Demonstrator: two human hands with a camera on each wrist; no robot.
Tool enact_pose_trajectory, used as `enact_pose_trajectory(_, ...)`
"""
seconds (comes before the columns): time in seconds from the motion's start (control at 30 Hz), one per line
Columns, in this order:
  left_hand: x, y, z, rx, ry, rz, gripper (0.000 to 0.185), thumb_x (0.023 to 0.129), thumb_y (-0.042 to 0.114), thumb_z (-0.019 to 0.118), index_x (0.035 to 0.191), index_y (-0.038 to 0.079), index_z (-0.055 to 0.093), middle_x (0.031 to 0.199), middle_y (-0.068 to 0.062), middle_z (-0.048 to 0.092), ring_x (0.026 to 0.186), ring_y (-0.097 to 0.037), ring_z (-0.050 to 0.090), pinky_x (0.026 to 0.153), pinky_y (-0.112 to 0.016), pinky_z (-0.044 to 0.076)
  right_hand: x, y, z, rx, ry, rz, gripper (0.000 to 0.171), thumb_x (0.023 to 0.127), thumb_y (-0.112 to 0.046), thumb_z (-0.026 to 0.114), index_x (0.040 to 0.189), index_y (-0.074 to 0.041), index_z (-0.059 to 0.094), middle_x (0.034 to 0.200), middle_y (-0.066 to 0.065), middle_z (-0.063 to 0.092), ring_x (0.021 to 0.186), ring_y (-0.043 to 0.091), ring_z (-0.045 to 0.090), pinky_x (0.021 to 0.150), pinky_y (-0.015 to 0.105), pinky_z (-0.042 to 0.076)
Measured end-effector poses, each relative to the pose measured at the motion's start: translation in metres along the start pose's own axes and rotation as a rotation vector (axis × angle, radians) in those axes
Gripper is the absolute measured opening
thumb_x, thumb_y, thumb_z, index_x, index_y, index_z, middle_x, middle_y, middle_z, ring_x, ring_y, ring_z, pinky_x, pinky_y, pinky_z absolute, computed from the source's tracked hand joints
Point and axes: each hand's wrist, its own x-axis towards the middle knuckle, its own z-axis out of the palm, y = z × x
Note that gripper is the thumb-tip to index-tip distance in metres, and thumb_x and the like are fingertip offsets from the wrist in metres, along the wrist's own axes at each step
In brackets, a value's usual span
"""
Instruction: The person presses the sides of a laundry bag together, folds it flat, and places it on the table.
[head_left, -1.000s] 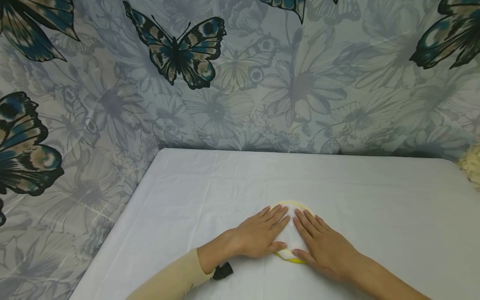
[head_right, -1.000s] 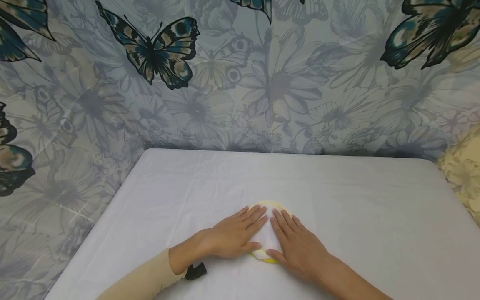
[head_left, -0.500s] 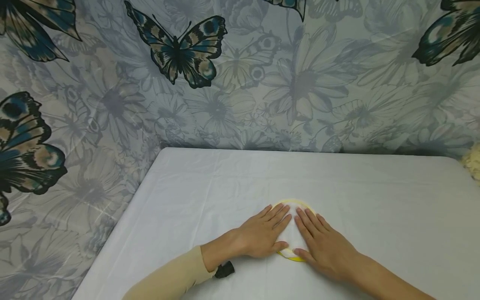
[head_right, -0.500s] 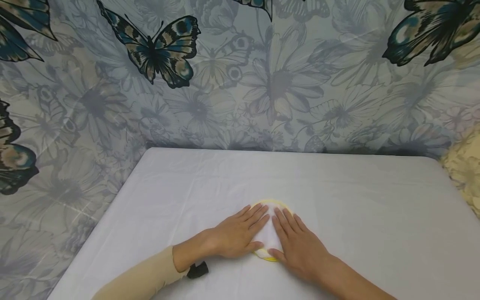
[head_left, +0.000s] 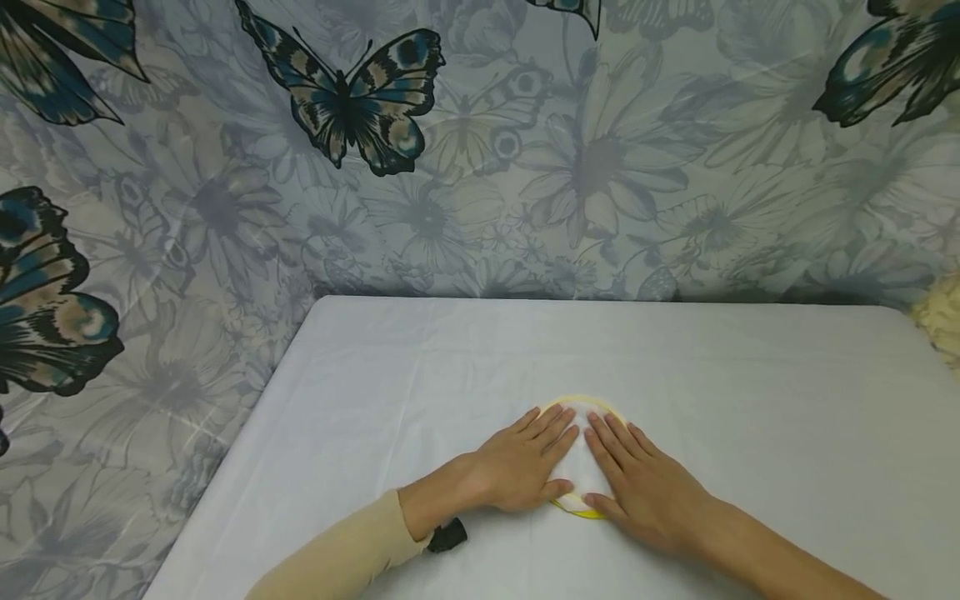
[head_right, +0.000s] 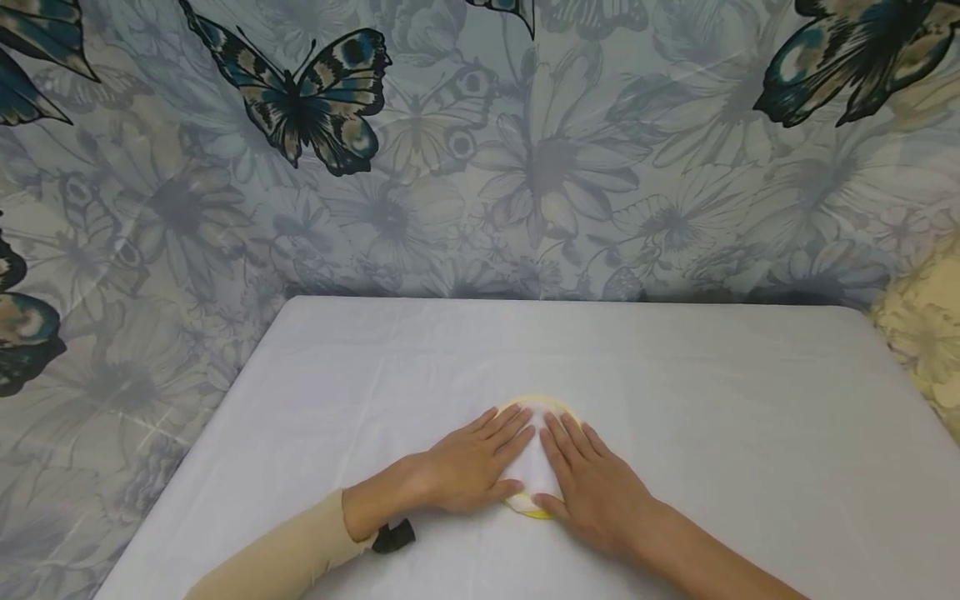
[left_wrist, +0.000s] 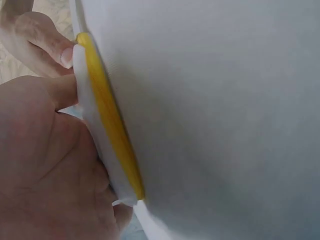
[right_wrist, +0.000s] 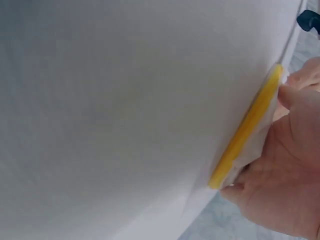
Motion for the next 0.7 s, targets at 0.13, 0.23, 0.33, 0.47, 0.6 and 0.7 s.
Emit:
enact_pose_trajectory(0.13,-0.003,0.002,0.000,-0.020,0.001,0.002,0.075,0.104,0.059,0.019,0.160,0.011,0.006,0.166,-0.008,-0.007,0.151,-0.021,-0.009,0.123,-0.037,0.001,0.000,0.000,-0.004,0.027,-0.038,-0.004,0.080,0.100,-0.058,0.044,0.149,0.005,0.038,0.159,0.022,0.026,0.146,0.041,0.024,0.114,0.057,0.029)
enact_pose_trajectory(0.23,-0.005,0.004,-0.001,-0.043,0.011,-0.003,0.076,0.103,0.060,0.019,0.160,0.011,0.007,0.166,-0.008,-0.008,0.151,-0.020,-0.010,0.123,-0.037,0.001,0.000,0.001,-0.007,0.062,-0.057,0.001,0.082,0.099,-0.060,0.046,0.149,0.004,0.039,0.160,0.021,0.026,0.146,0.041,0.024,0.114,0.057,0.028)
enact_pose_trajectory(0.33,-0.007,0.004,-0.003,-0.060,0.038,-0.007,0.077,0.102,0.062,0.019,0.160,0.012,0.009,0.166,-0.007,-0.008,0.151,-0.020,-0.010,0.122,-0.040,0.000,-0.001,0.002,-0.010,0.067,-0.036,0.006,0.081,0.097,-0.059,0.050,0.148,0.003,0.042,0.159,0.020,0.028,0.146,0.041,0.025,0.114,0.057,0.029)
enact_pose_trajectory(0.47,-0.009,0.000,-0.005,-0.107,0.090,-0.012,0.080,0.100,0.065,0.022,0.160,0.013,0.014,0.166,-0.007,-0.006,0.152,-0.021,-0.008,0.122,-0.042,0.001,-0.003,-0.001,-0.012,0.061,0.017,0.022,0.079,0.097,-0.060,0.051,0.148,0.000,0.045,0.159,0.018,0.030,0.146,0.041,0.024,0.113,0.056,0.031)
enact_pose_trajectory(0.6,-0.012,-0.003,-0.007,-0.176,0.129,0.000,0.080,0.100,0.064,0.026,0.160,0.012,0.016,0.166,-0.009,-0.002,0.152,-0.023,-0.004,0.123,-0.042,0.005,-0.005,-0.003,-0.013,0.075,0.042,0.039,0.079,0.097,-0.061,0.049,0.147,-0.001,0.046,0.159,0.018,0.030,0.146,0.042,0.025,0.111,0.058,0.033)
enact_pose_trajectory(0.7,-0.013,-0.005,-0.008,-0.214,0.148,0.009,0.079,0.100,0.064,0.026,0.160,0.014,0.015,0.166,-0.009,-0.001,0.152,-0.024,-0.002,0.122,-0.042,0.009,-0.006,-0.003,-0.015,0.099,0.034,0.050,0.079,0.097,-0.061,0.048,0.148,-0.002,0.044,0.160,0.017,0.029,0.146,0.043,0.024,0.111,0.060,0.032)
